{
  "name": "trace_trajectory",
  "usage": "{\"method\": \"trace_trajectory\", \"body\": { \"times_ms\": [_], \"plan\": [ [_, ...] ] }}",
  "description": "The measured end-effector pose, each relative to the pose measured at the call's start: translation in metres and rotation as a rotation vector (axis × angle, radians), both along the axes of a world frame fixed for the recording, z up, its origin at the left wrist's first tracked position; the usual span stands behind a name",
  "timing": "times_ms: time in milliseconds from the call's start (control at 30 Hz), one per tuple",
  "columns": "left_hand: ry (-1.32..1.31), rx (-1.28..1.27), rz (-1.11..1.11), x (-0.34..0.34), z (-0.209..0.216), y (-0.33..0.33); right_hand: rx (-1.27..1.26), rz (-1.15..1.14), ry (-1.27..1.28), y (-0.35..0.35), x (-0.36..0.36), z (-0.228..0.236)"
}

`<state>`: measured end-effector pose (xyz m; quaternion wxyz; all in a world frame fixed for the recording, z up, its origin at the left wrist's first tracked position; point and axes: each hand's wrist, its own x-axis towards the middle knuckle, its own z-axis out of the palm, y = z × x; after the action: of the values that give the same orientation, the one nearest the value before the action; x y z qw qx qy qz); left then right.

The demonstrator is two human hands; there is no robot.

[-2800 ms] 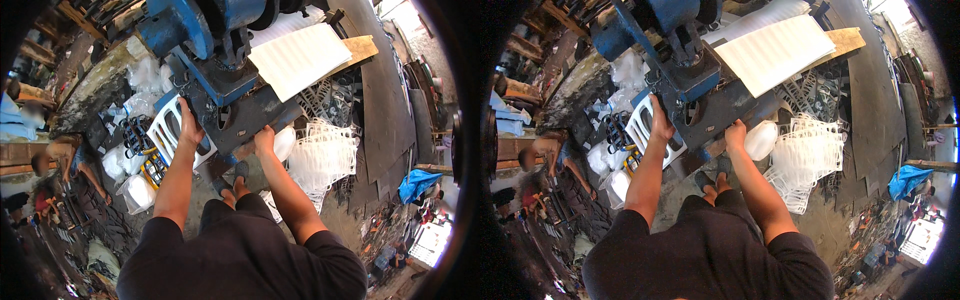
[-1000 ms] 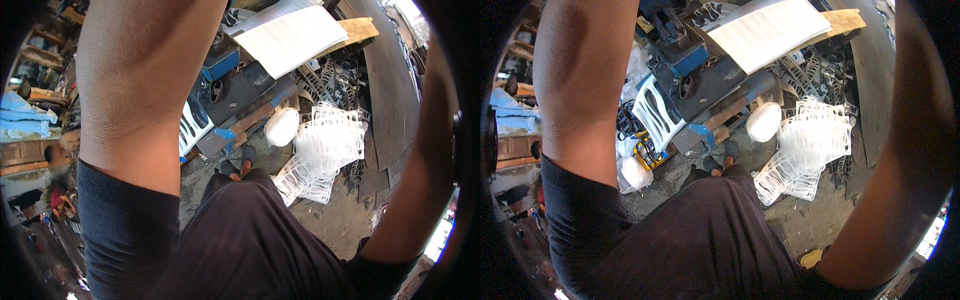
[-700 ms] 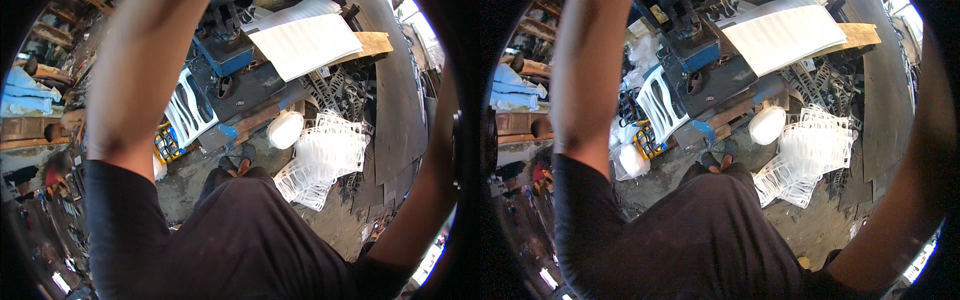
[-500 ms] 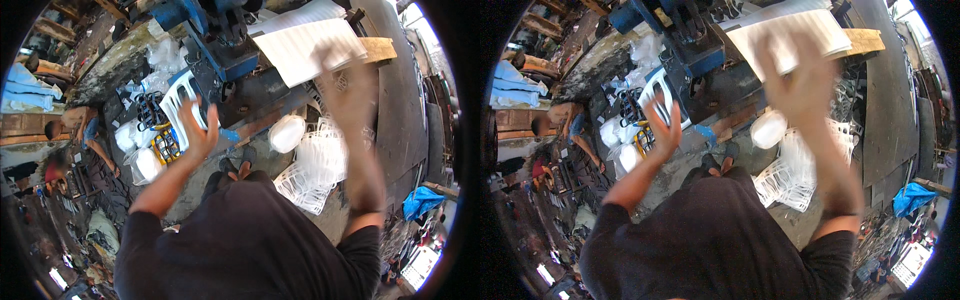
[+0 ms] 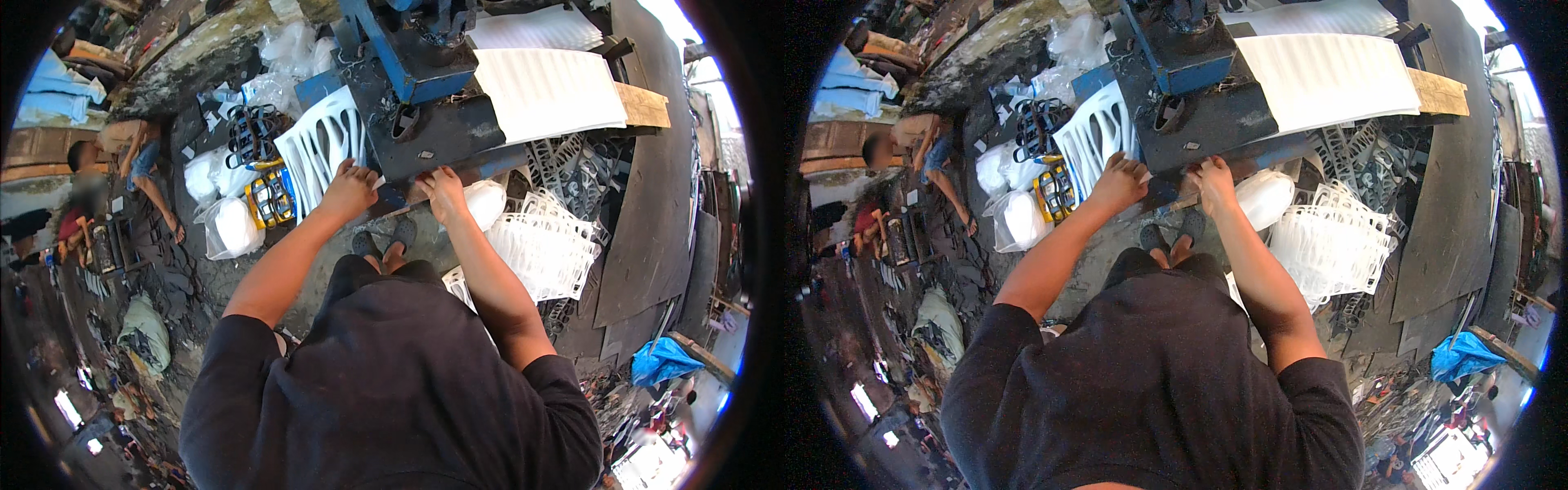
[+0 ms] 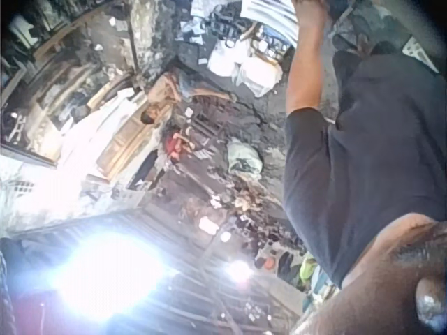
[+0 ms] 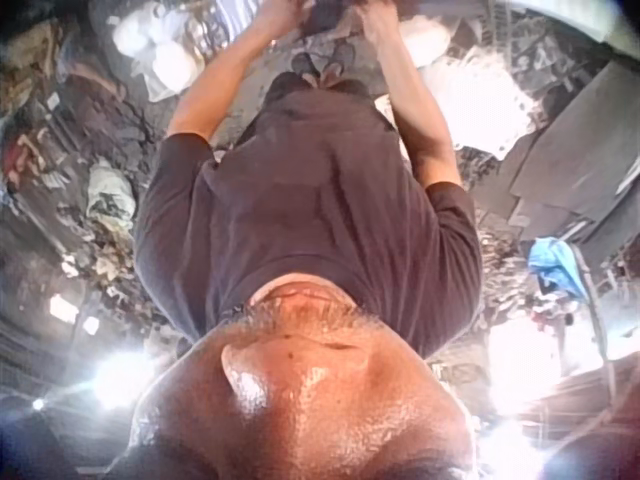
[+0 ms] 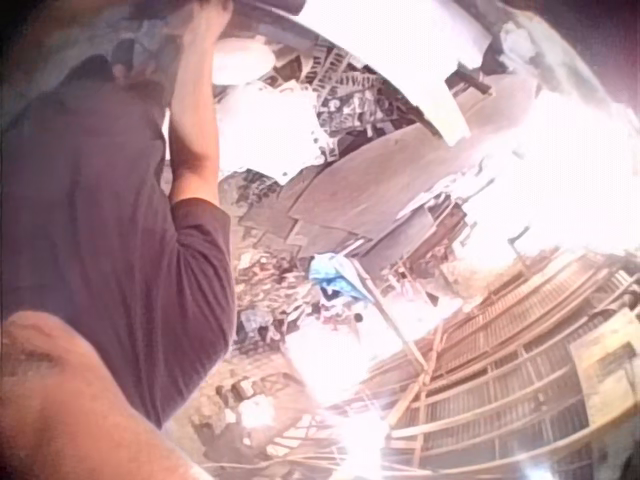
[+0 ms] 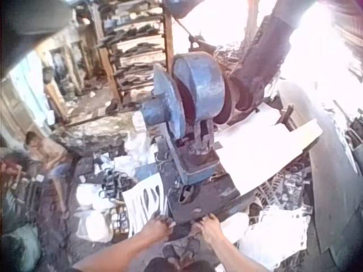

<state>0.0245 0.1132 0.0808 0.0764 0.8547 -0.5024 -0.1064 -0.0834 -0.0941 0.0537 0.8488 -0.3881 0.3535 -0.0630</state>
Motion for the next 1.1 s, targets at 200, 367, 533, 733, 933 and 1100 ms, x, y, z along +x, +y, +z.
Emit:
{"method": "trace_trajectory", "body": {
  "times_ms": [200,367,533,733,933,1100],
  "plan": [
    [0.758,-0.229,0.723,0.018,0.0,0.002,0.041,0.049,0.056,0.032,-0.015,0.001],
    [0.824,-0.583,1.119,0.027,-0.033,-0.027,-0.009,0.1,0.069,0.045,-0.018,0.006],
    [1.358,-0.714,1.087,0.028,-0.017,-0.013,0.005,0.083,0.11,0.055,-0.02,0.019],
    [1.399,-0.717,1.237,0.035,-0.011,-0.002,0.118,0.08,0.092,0.079,-0.015,0.013],
    [1.868,-1.146,0.862,0.032,0.019,0.028,-0.032,0.575,0.421,0.052,-0.011,0.025],
    [1.677,-1.042,0.81,0.035,0.011,0.033,-1.022,0.896,0.245,0.085,0.052,0.184]
  ]
}}
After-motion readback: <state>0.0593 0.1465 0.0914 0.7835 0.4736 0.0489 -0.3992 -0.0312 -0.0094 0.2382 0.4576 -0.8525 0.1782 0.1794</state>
